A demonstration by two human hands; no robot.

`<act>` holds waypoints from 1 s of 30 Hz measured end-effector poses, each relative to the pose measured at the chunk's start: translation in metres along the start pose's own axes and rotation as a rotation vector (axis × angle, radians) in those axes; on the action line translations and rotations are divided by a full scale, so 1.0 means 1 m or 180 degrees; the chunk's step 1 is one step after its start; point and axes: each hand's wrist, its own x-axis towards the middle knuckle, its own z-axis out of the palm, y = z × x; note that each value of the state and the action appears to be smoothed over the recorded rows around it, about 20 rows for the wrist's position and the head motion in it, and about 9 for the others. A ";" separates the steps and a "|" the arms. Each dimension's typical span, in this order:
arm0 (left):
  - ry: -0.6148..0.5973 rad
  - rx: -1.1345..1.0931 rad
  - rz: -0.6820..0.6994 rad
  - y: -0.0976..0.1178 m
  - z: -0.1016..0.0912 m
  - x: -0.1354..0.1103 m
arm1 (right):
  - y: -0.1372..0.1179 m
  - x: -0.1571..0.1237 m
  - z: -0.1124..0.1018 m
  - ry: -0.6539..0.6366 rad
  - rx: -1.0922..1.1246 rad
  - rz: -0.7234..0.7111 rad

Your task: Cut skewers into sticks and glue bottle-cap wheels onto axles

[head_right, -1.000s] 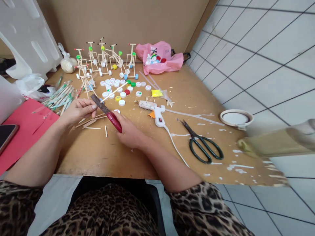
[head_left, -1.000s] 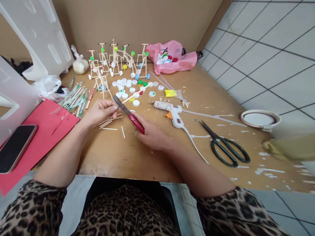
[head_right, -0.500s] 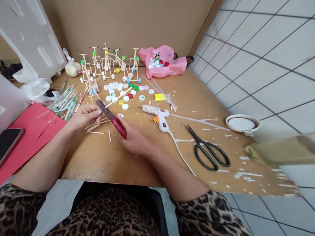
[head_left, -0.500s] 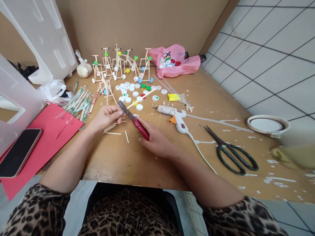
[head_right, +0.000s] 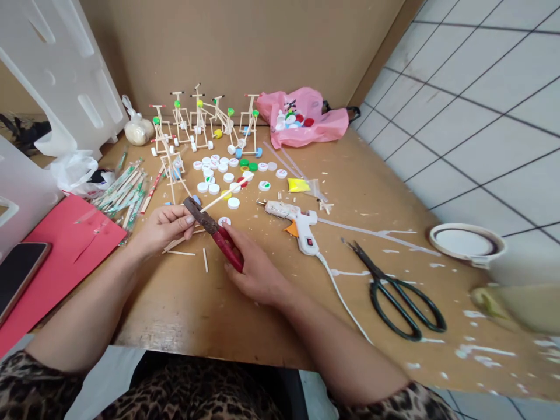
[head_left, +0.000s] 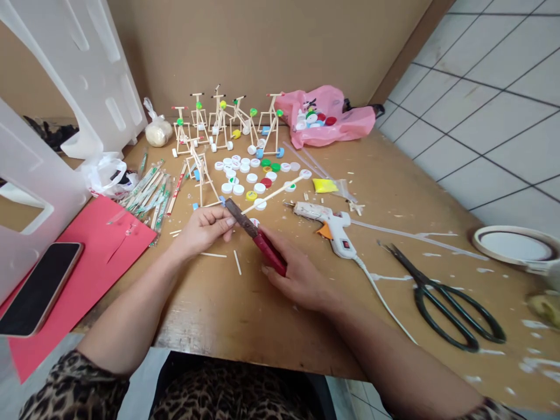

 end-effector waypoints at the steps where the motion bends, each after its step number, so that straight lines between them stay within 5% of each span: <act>1: -0.0021 -0.0006 0.0015 -0.001 0.000 0.000 | 0.001 0.000 0.000 0.0004 -0.0016 -0.0016; 30: 0.0379 0.0346 0.0172 -0.011 0.005 -0.003 | -0.002 0.006 0.004 -0.0057 0.0031 0.0095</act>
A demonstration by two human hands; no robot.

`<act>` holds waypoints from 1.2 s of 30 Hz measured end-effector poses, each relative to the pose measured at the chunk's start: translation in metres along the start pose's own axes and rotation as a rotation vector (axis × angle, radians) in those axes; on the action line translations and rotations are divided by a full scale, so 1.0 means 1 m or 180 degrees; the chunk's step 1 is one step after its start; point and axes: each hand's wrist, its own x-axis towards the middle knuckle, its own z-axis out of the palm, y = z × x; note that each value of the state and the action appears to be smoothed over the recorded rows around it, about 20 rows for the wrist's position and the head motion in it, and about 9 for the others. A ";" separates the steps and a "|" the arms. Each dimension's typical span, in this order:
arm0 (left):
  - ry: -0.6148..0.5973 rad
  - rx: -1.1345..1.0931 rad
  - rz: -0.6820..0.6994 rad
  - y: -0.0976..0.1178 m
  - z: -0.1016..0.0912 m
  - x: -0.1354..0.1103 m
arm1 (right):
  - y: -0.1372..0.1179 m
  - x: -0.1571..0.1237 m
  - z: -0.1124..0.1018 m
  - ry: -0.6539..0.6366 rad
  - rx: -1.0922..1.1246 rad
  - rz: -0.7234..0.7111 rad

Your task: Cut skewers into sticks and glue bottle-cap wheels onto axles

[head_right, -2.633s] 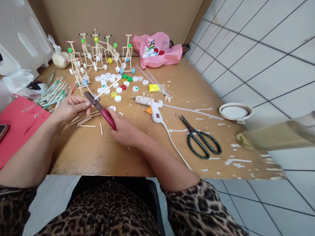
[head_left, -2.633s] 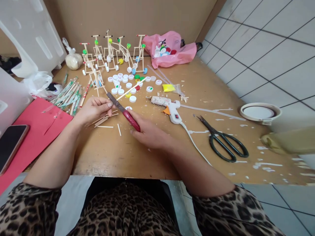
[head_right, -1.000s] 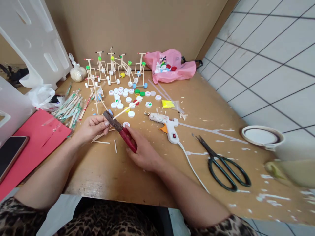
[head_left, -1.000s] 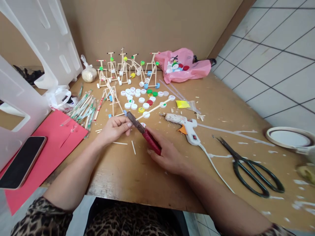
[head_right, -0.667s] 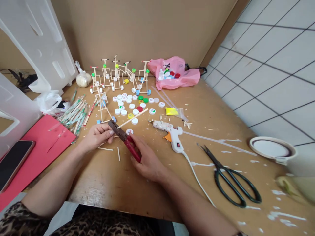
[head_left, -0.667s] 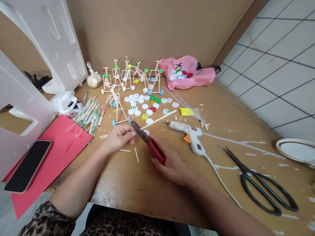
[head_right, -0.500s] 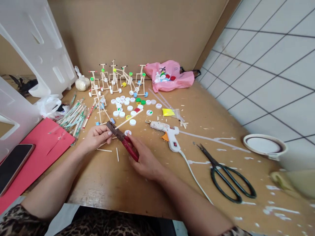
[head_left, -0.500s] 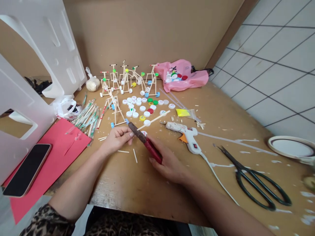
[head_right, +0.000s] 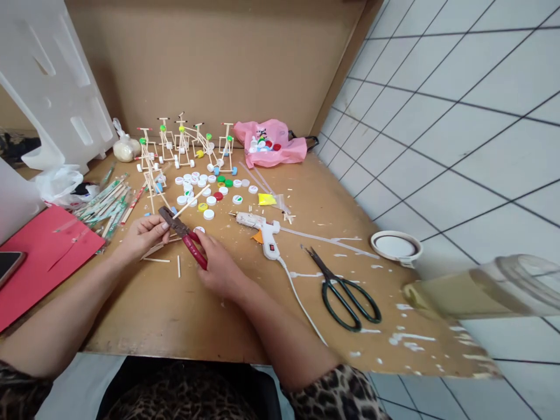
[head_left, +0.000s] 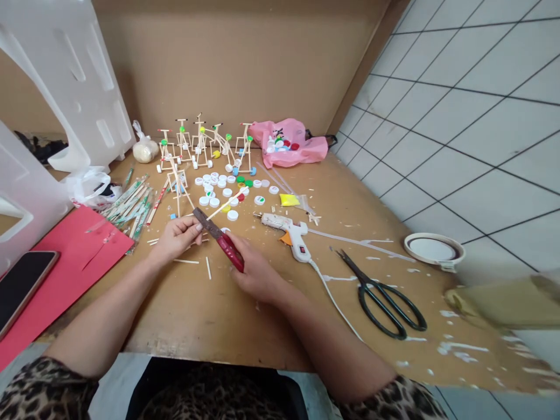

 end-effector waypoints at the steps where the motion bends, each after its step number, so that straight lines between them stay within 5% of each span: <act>1: 0.0051 0.0020 0.0031 -0.001 0.001 0.000 | 0.000 0.000 0.001 0.0007 0.0037 0.0017; 10: 0.0354 0.0215 -0.0080 -0.008 0.004 -0.004 | -0.007 -0.003 0.003 -0.0139 0.0368 0.0495; 18: 0.0521 -0.0539 -0.0179 -0.007 0.011 -0.002 | -0.007 -0.005 0.002 -0.0217 0.0296 0.0339; 36: -0.0001 0.0044 -0.0085 0.003 0.007 0.003 | -0.019 -0.003 -0.016 -0.0496 -0.0031 0.0419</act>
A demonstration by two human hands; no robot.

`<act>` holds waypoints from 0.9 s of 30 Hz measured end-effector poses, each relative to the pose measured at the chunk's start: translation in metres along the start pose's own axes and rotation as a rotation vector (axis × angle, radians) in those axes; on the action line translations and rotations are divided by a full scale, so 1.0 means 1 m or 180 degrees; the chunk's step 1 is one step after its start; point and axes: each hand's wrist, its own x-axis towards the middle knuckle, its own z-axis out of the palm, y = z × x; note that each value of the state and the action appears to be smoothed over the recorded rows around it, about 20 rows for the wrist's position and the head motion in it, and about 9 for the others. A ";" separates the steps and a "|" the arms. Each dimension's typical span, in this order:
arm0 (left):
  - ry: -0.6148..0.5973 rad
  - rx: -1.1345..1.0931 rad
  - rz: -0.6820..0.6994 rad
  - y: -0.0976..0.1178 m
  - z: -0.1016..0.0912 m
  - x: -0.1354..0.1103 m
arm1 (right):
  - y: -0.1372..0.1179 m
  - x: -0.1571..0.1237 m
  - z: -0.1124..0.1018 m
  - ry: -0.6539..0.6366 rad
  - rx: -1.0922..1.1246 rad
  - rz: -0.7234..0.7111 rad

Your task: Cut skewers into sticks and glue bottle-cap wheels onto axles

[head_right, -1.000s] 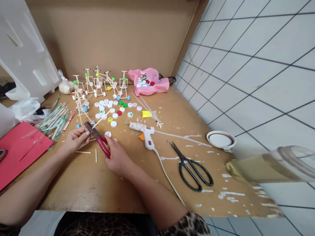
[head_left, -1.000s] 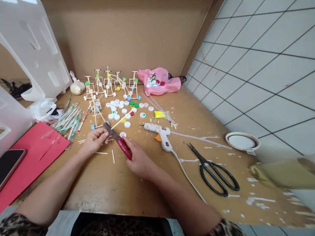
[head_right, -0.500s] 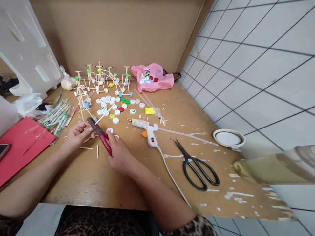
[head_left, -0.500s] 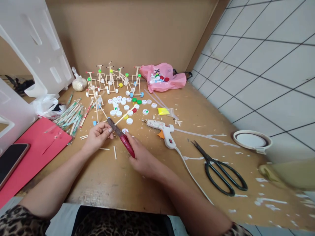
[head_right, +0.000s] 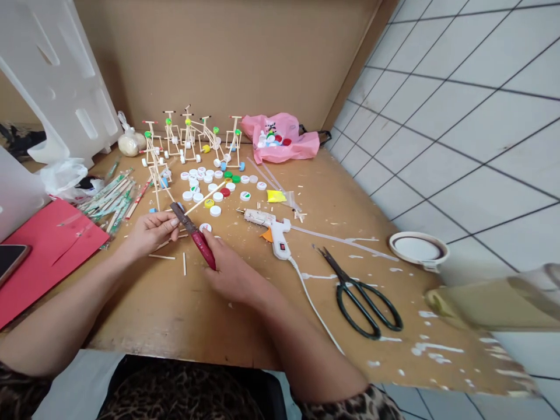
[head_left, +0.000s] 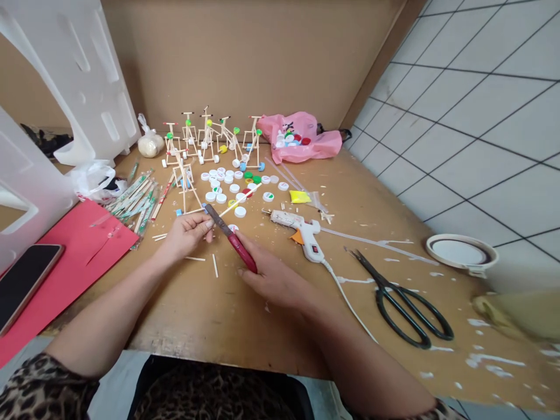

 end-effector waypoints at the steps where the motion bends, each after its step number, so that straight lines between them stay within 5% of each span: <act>1: -0.0001 0.0008 -0.0020 0.000 0.000 0.000 | 0.000 0.000 0.000 0.0032 -0.0007 0.0059; 27: 0.0131 -0.0042 -0.0054 0.001 0.002 -0.001 | 0.003 0.004 0.010 0.0228 0.0117 0.0269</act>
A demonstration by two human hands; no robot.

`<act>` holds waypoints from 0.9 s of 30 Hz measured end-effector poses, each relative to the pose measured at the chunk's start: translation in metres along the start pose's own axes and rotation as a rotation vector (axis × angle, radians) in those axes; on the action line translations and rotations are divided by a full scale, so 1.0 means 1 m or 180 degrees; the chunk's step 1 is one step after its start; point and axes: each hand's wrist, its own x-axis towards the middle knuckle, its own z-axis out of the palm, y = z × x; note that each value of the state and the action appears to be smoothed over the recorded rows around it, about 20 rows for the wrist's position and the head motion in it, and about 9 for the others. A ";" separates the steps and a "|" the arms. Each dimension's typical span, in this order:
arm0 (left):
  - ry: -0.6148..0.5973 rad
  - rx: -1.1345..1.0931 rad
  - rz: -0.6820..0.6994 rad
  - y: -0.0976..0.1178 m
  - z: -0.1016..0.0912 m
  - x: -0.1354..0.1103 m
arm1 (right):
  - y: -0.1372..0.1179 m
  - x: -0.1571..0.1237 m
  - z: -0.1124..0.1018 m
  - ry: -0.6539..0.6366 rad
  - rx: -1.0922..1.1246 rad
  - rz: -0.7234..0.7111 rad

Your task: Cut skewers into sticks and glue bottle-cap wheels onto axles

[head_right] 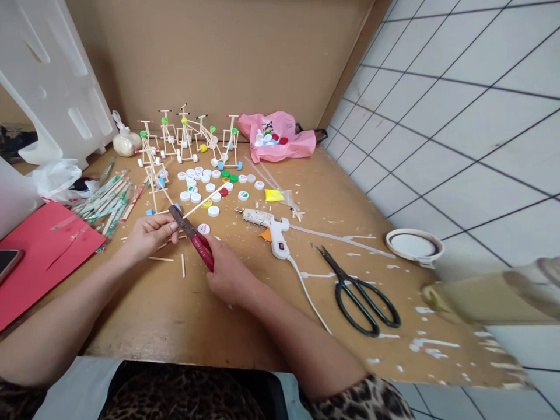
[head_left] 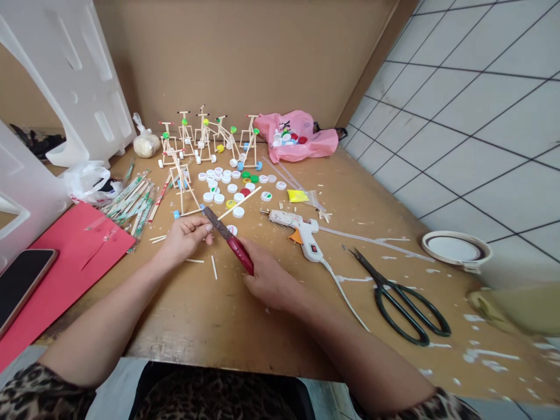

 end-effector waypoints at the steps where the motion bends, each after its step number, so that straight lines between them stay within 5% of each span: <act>1: -0.0011 -0.0003 -0.0020 0.000 0.000 0.000 | 0.000 0.000 0.000 -0.0009 0.0004 0.0016; 9: 0.0014 -0.0122 -0.0138 -0.004 -0.002 0.003 | 0.002 0.002 -0.002 -0.0007 0.0153 -0.0126; 16: -0.0062 0.0086 -0.0074 -0.002 -0.001 0.000 | -0.005 -0.006 -0.018 -0.0501 0.0308 -0.0295; 27: -0.0287 -0.0472 -0.0800 0.010 -0.002 -0.003 | -0.005 -0.006 -0.019 -0.0474 0.0251 -0.0282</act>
